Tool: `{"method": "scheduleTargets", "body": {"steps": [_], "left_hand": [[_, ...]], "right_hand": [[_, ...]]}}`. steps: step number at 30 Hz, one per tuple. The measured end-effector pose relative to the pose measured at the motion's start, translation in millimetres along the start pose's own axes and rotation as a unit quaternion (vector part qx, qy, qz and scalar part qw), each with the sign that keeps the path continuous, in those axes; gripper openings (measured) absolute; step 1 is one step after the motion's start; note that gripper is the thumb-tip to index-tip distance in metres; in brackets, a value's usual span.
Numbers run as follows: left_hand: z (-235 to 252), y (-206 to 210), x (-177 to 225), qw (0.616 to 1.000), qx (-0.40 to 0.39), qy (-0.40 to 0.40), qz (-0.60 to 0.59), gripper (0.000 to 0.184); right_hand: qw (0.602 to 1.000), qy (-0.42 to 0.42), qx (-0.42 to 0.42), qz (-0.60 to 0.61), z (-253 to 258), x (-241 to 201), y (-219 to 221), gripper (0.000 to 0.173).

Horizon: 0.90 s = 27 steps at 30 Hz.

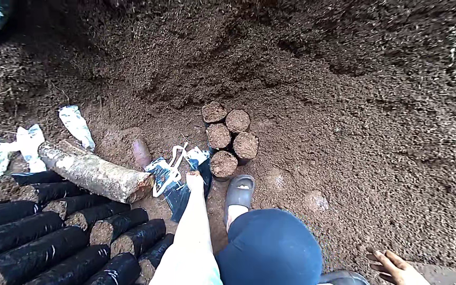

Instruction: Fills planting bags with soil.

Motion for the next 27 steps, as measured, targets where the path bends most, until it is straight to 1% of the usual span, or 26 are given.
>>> {"method": "scheduleTargets", "body": {"steps": [2, 3, 5, 6, 7, 8, 9, 10, 11, 12, 13, 14, 15, 16, 18, 19, 20, 22, 23, 24, 25, 26, 27], "left_hand": [[-5.1, -15.9, 5.2, 0.99, 0.103, 0.002, -0.098, 0.042], [-9.9, -27.8, 12.3, 0.979, 0.143, 0.031, -0.145, 0.043], [-28.8, -56.8, 40.0, 0.948, 0.177, 0.148, -0.219, 0.037], [-45.7, -73.3, 60.3, 0.935, 0.162, 0.208, -0.238, 0.034], [-67.4, -88.8, 82.5, 0.928, 0.126, 0.253, -0.242, 0.033], [-92.6, -101.8, 104.7, 0.921, 0.068, 0.301, -0.239, 0.035], [-122.0, -113.0, 127.7, 0.906, -0.007, 0.349, -0.24, 0.034], [-153.6, -119.8, 149.0, 0.879, -0.08, 0.403, -0.24, 0.03], [-185.0, -121.4, 166.8, 0.834, -0.15, 0.469, -0.248, 0.025], [-214.0, -118.8, 181.0, 0.776, -0.225, 0.533, -0.25, 0.022], [-238.8, -112.4, 192.3, 0.71, -0.299, 0.589, -0.245, 0.022], [-259.0, -105.5, 201.9, 0.65, -0.362, 0.627, -0.231, 0.024], [-273.9, -100.7, 209.9, 0.609, -0.408, 0.648, -0.21, 0.028], [-282.7, -98.0, 216.7, 0.594, -0.435, 0.651, -0.183, 0.035], [-284.0, -93.8, 225.2, 0.611, -0.457, 0.633, -0.13, 0.053], [-279.0, -90.5, 225.7, 0.616, -0.468, 0.626, -0.1, 0.059], [-272.7, -85.6, 223.3, 0.616, -0.483, 0.617, -0.077, 0.055], [-262.6, -74.0, 214.0, 0.595, -0.527, 0.605, -0.041, 0.034], [-260.4, -70.3, 209.5, 0.584, -0.544, 0.603, -0.022, 0.029], [-259.9, -69.1, 206.0, 0.581, -0.552, 0.598, -0.012, 0.027], [-261.4, -69.0, 204.2, 0.592, -0.553, 0.586, -0.013, 0.028], [-264.0, -67.1, 204.4, 0.61, -0.552, 0.568, -0.026, 0.028], [-267.3, -63.2, 206.3, 0.629, -0.545, 0.552, -0.043, 0.029]], "right_hand": [[1.0, -0.024, 0.002, -0.013, 0.5, -5.2, -1.9, 0.042], [0.999, -0.042, 0.004, -0.019, -2.2, -13.2, -4.1, 0.043], [0.994, -0.107, 0.012, -0.022, -10.9, -41.3, -8.3, 0.043], [0.988, -0.15, 0.012, -0.014, -16.2, -59.3, -8.9, 0.043], [0.981, -0.192, 0.008, 0.005, -23.4, -79.7, -7.9, 0.043], [0.972, -0.231, -0.001, 0.032, -31.7, -101.9, -3.9, 0.045], [0.964, -0.257, -0.013, 0.07, -41.7, -125.8, 3.2, 0.046], [0.954, -0.267, -0.041, 0.13, -52.9, -150.5, 12.7, 0.051], [0.939, -0.261, -0.091, 0.206, -66.2, -175.2, 23.2, 0.057], [0.912, -0.243, -0.16, 0.288, -78.9, -197.6, 33.2, 0.062], [0.876, -0.222, -0.218, 0.369, -88.7, -215.9, 41.2, 0.064], [0.842, -0.2, -0.248, 0.436, -95.7, -230.2, 45.7, 0.057], [0.816, -0.182, -0.249, 0.49, -99.2, -240.5, 45.5, 0.044], [0.8, -0.173, -0.222, 0.53, -97.2, -245.8, 40.9, 0.035], [0.795, -0.162, -0.126, 0.57, -86.2, -245.3, 20.1, 0.03], [0.791, -0.159, -0.084, 0.585, -79.1, -239.2, 6.3, 0.031], [0.784, -0.157, -0.053, 0.598, -72.1, -231.1, -7.8, 0.031], [0.761, -0.15, -0.011, 0.631, -62.4, -215.5, -30.5, 0.029], [0.75, -0.139, 0.007, 0.647, -60.4, -209.5, -37.1, 0.027], [0.744, -0.127, 0.022, 0.656, -59.5, -204.3, -40.8, 0.024], [0.743, -0.116, 0.042, 0.658, -58.2, -199.2, -41.9, 0.021], [0.751, -0.105, 0.078, 0.647, -56.8, -194.0, -41.0, 0.014], [0.775, -0.101, 0.14, 0.608, -54.9, -188.0, -38.3, 0.013]]}}
Point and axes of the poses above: each hand's wrist, its own z-axis towards the middle knuckle, its own y-axis out of the palm, x = y × z, the point moved 2 cm from there along z, towards the middle knuckle, and after that the axes turned 14 degrees about x, right-handed, at the moved point
